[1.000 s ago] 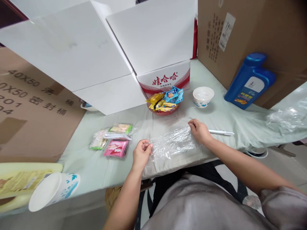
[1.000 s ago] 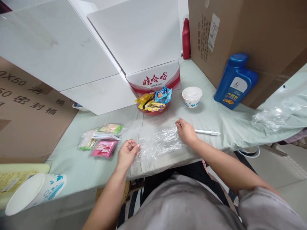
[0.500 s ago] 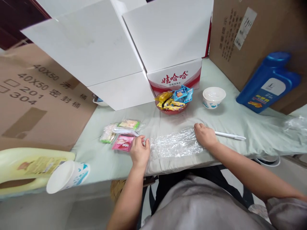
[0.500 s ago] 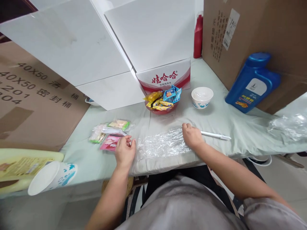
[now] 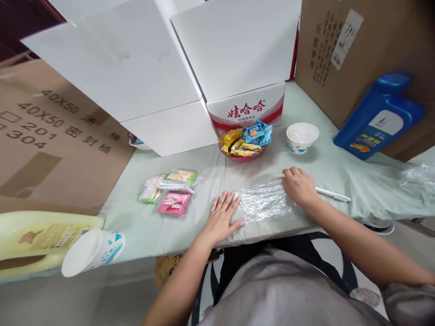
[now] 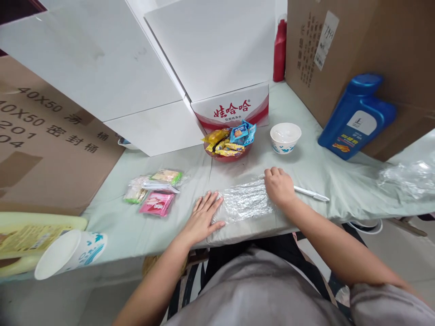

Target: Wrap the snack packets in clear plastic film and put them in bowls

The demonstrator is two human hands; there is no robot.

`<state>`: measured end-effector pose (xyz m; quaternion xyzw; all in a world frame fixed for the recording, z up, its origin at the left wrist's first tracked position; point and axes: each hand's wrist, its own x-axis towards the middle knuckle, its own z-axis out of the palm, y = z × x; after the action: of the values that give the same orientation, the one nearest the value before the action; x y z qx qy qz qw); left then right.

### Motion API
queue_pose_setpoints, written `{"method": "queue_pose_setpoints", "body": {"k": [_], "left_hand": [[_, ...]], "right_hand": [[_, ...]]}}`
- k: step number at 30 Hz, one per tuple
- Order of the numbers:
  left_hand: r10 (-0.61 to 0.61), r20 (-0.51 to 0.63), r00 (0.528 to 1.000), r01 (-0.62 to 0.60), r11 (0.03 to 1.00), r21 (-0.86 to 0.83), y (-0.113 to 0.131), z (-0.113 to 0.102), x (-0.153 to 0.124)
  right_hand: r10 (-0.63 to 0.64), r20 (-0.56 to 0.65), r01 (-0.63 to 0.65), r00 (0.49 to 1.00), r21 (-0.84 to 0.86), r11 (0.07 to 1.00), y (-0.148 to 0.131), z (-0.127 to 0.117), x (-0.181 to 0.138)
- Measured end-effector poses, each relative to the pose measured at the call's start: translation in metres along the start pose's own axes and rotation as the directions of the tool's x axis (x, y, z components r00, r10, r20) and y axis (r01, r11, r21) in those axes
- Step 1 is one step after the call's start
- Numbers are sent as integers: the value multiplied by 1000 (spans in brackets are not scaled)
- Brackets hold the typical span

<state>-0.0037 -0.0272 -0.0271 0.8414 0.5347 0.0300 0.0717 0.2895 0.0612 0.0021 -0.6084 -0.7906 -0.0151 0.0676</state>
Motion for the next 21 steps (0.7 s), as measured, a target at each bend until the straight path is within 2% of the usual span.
{"method": "queue_pose_setpoints", "body": {"k": [2,4,6,9,12,14,16,18,21], "left_hand": [[3,-9,1000,-3,1000,8,2,0,1],[8,-9,1000,-8,1000,23,1,0,2],[7,3,1000,-7,999,44,-6,-1,-2],[-47,11,999,46,996,78,-24,-5,-15],[-103,-47,994,108,990,96,-35,-12,-34],[-52,-84,995,59,995,77,-31,-15,-45],[47,-85,995,-45,998,33,-20,-15,-55],[119,-98,988,-121,993,-15,-9,-11,-65],[145,-208,967,-165,983,-86,0,-2,-78]], "right_hand": [[-194,-66,198,979,60,978,-8,-1,-8],[-428,-74,434,901,113,894,-17,6,-19],[-553,-40,553,832,133,822,-19,20,-29],[-557,-10,553,830,139,822,-11,35,-39],[-551,-38,550,834,147,822,1,36,-48],[-586,-55,586,809,167,793,8,31,-57],[-619,-56,616,783,195,763,13,26,-70],[-624,-64,621,779,219,752,20,24,-85],[-614,-112,619,781,263,740,34,22,-108]]}}
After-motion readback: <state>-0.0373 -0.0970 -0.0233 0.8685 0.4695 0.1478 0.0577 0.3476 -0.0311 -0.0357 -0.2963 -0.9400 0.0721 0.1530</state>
